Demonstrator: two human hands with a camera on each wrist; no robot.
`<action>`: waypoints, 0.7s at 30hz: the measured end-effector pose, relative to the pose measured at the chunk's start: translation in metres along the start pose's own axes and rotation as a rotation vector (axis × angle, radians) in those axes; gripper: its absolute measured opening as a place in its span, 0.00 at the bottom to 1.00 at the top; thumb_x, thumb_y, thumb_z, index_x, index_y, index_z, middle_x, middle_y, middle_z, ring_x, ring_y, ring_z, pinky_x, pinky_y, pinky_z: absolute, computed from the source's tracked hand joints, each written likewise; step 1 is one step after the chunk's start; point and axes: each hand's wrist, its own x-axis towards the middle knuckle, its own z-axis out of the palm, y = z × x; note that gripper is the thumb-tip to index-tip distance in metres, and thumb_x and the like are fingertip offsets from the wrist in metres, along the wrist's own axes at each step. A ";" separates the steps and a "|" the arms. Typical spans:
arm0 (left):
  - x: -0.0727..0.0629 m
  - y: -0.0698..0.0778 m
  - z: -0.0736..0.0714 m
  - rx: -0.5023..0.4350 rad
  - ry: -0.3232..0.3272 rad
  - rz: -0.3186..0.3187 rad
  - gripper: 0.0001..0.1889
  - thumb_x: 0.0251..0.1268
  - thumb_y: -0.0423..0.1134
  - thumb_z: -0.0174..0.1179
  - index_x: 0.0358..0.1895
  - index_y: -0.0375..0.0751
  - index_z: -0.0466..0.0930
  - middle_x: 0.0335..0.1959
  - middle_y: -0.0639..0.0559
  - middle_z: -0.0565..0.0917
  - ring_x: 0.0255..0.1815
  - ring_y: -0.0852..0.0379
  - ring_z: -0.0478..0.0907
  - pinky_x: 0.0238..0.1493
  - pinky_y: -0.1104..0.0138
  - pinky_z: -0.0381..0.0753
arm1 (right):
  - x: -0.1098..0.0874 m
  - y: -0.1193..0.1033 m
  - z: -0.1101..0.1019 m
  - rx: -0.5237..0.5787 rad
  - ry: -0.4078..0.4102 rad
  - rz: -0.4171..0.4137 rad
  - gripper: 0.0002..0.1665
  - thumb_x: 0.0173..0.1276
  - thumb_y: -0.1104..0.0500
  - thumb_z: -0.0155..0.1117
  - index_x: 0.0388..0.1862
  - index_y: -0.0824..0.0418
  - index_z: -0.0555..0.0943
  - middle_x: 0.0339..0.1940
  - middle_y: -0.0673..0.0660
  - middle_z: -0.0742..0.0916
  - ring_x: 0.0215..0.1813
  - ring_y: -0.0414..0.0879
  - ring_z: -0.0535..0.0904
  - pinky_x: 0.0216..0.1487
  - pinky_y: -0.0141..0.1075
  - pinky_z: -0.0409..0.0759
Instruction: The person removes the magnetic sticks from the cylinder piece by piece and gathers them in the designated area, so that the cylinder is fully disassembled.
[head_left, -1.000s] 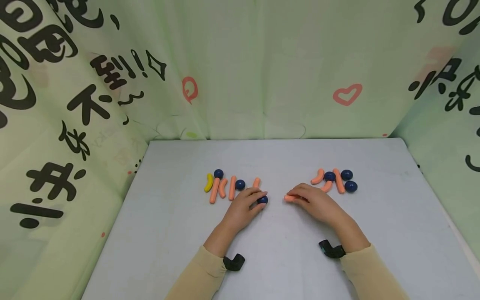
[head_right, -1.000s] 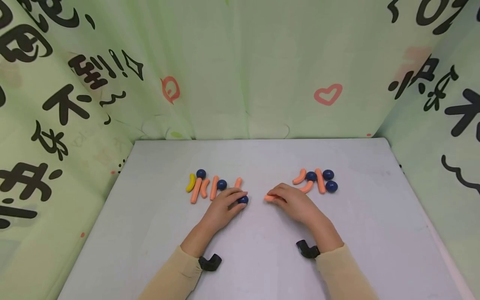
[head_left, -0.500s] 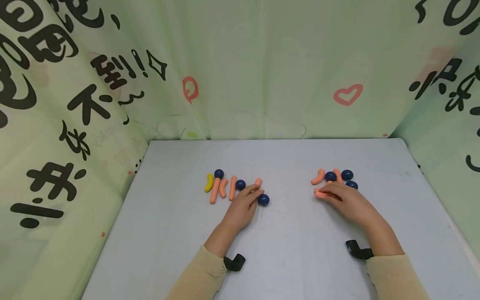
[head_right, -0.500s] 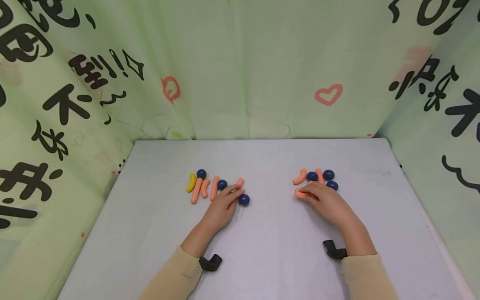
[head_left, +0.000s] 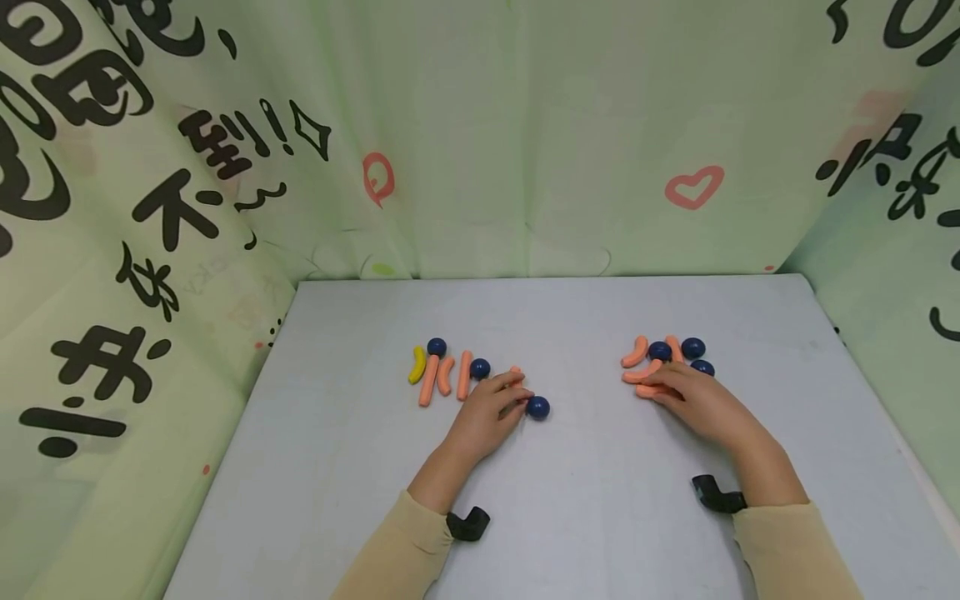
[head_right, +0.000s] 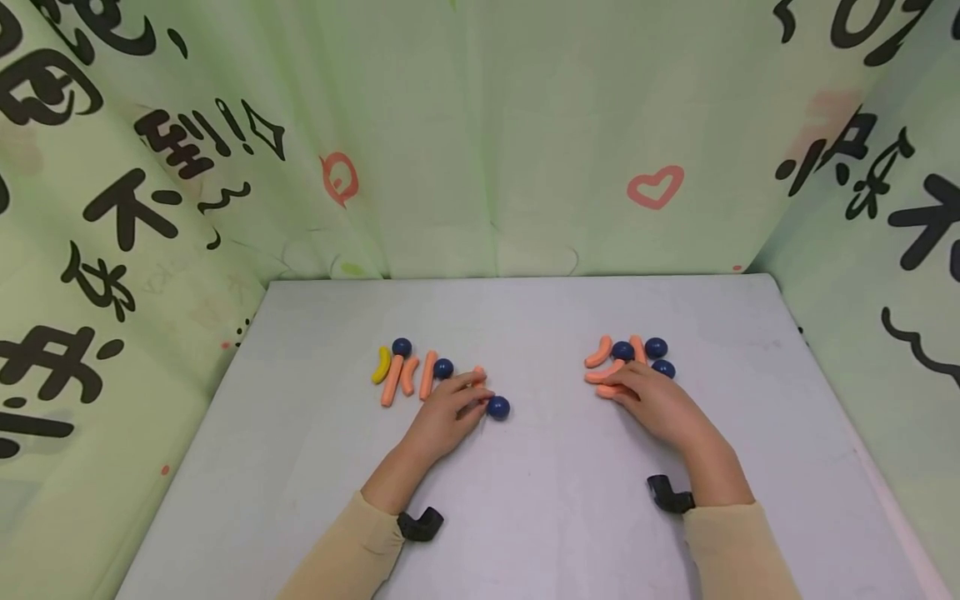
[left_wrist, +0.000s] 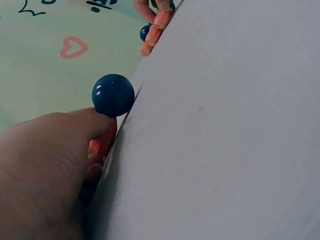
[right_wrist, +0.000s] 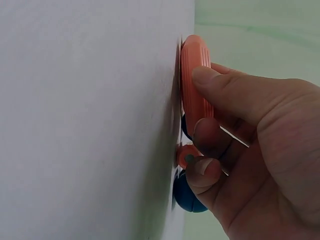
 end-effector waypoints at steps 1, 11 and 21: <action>0.000 0.000 0.000 0.007 0.005 0.015 0.12 0.71 0.45 0.60 0.54 0.56 0.85 0.67 0.55 0.76 0.69 0.54 0.71 0.69 0.60 0.71 | 0.000 0.000 0.000 0.003 -0.002 0.001 0.12 0.72 0.51 0.62 0.52 0.50 0.82 0.51 0.54 0.84 0.63 0.57 0.76 0.58 0.56 0.74; 0.001 -0.002 0.000 0.008 0.010 0.024 0.13 0.71 0.48 0.60 0.54 0.56 0.85 0.60 0.56 0.79 0.67 0.56 0.73 0.66 0.62 0.73 | 0.001 0.001 0.001 -0.009 -0.002 0.016 0.18 0.72 0.51 0.62 0.58 0.54 0.81 0.56 0.58 0.84 0.64 0.62 0.76 0.60 0.59 0.73; 0.001 0.000 0.000 0.006 0.000 0.016 0.12 0.71 0.49 0.59 0.53 0.56 0.85 0.59 0.56 0.80 0.65 0.56 0.73 0.65 0.63 0.74 | 0.004 -0.010 0.001 -0.025 0.033 0.051 0.14 0.72 0.48 0.63 0.52 0.50 0.84 0.55 0.54 0.83 0.55 0.53 0.79 0.56 0.53 0.76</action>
